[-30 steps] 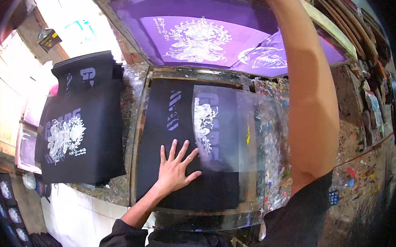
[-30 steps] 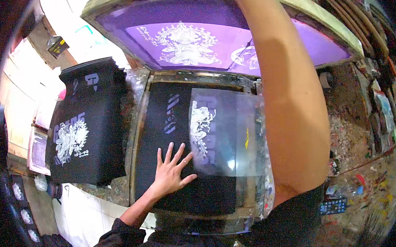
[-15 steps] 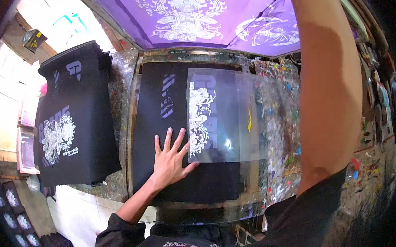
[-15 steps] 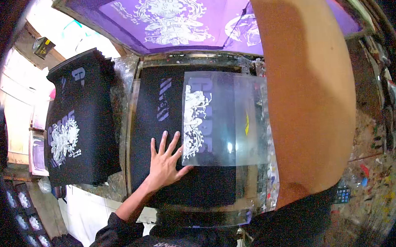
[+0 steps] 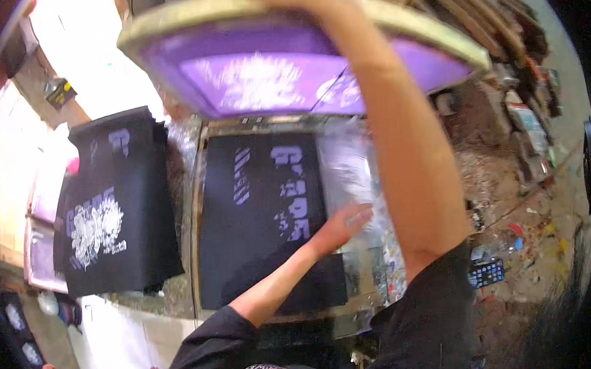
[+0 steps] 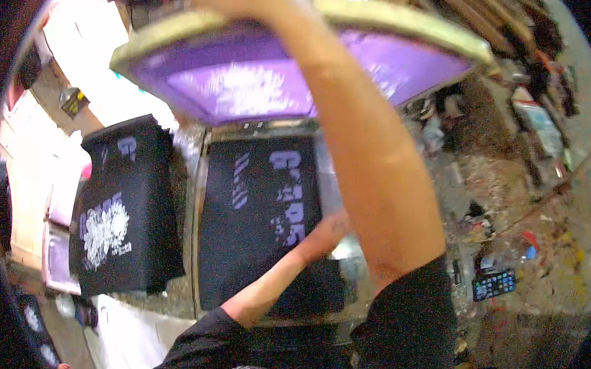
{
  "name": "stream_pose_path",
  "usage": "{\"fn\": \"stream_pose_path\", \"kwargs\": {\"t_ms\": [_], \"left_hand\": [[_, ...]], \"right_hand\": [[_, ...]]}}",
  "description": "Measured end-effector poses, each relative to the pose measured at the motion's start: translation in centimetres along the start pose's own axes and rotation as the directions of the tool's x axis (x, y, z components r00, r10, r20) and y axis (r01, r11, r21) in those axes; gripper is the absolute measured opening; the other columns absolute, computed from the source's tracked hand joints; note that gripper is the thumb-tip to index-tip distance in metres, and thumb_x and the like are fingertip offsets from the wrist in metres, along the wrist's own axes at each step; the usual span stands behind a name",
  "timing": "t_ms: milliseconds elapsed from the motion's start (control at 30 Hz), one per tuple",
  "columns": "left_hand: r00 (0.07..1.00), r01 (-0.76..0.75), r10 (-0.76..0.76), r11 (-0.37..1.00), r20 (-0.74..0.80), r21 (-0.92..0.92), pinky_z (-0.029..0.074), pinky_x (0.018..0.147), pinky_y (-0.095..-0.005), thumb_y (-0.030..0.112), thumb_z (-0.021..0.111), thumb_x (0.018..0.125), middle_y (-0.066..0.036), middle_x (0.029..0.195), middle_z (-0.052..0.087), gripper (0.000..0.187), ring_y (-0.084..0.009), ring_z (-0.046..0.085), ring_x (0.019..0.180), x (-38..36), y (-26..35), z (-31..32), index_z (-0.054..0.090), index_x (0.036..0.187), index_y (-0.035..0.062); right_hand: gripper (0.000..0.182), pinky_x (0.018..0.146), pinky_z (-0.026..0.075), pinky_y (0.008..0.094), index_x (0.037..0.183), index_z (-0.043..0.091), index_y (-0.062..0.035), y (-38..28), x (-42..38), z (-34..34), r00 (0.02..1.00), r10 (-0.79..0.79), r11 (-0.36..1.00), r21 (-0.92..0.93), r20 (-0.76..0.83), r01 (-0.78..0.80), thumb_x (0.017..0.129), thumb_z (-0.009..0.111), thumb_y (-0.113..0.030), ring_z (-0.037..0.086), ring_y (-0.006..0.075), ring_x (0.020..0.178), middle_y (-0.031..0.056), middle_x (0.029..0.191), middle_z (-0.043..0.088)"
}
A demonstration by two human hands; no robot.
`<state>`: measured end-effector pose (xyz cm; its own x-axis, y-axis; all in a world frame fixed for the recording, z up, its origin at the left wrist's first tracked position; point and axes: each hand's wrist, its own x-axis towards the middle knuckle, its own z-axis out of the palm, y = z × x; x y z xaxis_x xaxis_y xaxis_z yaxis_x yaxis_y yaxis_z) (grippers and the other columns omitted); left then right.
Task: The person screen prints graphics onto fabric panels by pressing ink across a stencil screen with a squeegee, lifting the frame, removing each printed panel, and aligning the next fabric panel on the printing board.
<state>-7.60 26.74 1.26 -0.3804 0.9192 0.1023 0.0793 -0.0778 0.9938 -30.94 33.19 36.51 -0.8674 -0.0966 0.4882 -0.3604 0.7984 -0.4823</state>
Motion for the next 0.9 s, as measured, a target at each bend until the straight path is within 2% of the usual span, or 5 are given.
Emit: {"fn": "stream_pose_path", "kwargs": {"t_ms": [67,267,400,600,900], "left_hand": [[0.969,-0.241,0.078,0.525,-0.236,-0.816,0.05,0.101,-0.0486,0.042,0.054,0.104,-0.025,0.131,0.06,0.055,-0.0349,0.064,0.116,2.7,2.9,0.6,0.049,0.14,0.0003],[0.41,-0.459,0.116,0.884,-0.904,-0.094,0.06,0.077,-0.0356,0.033,0.057,0.102,-0.016,0.117,0.065,0.051,-0.0262,0.069,0.099,-9.9,17.2,-5.4,0.044,0.141,0.003],[0.515,-0.406,0.016,0.885,-0.857,-0.227,0.058,0.09,-0.0408,0.031,0.056,0.104,-0.016,0.131,0.061,0.053,-0.0258,0.065,0.114,-20.8,16.3,-6.6,0.035,0.147,0.007],[0.668,-0.2,-0.386,0.73,-0.636,-0.653,0.054,0.1,-0.0535,0.01,0.06,0.1,-0.016,0.121,0.062,0.031,-0.0289,0.066,0.109,-28.2,4.5,-2.4,0.048,0.125,-0.0021],[0.542,-0.064,-0.505,0.772,-0.671,-0.633,0.054,0.102,-0.0507,0.012,0.054,0.104,-0.026,0.128,0.057,0.04,-0.037,0.063,0.117,-27.5,3.2,-1.6,0.04,0.132,-0.0144]], "right_hand": [[0.078,0.083,0.056,0.0485,0.098,0.077,-0.0035,-2.9,-4.6,-1.4,0.997,-0.018,0.901,-0.433,-0.079,-0.018,0.087,0.051,-0.076,0.073,0.039,0.092,0.0245,0.094,0.073],[0.072,0.075,0.056,0.0494,0.087,0.076,-0.0005,-10.6,-17.8,-0.4,0.983,0.045,0.885,-0.45,-0.177,-0.122,0.089,0.054,-0.069,0.073,0.0383,0.081,0.0222,0.078,0.072],[0.059,0.105,0.039,0.0476,0.116,0.068,-0.0074,-11.5,-28.6,6.4,0.989,-0.06,0.846,-0.534,-0.134,-0.021,0.095,0.052,-0.06,0.067,0.0349,0.11,0.0209,0.107,0.072],[0.021,0.07,0.055,0.0503,0.099,0.066,-0.0104,-5.5,-36.5,14.6,0.908,0.222,0.948,-0.295,0.354,-0.117,0.085,0.066,-0.025,0.072,0.0371,0.078,0.0153,0.085,0.072],[0.022,0.069,0.054,0.0458,0.093,0.062,-0.0155,2.9,-33.7,20.4,0.974,-0.173,0.84,-0.494,0.147,0.224,0.088,0.068,-0.036,0.067,0.0252,0.062,0.0056,0.068,0.065]]}}
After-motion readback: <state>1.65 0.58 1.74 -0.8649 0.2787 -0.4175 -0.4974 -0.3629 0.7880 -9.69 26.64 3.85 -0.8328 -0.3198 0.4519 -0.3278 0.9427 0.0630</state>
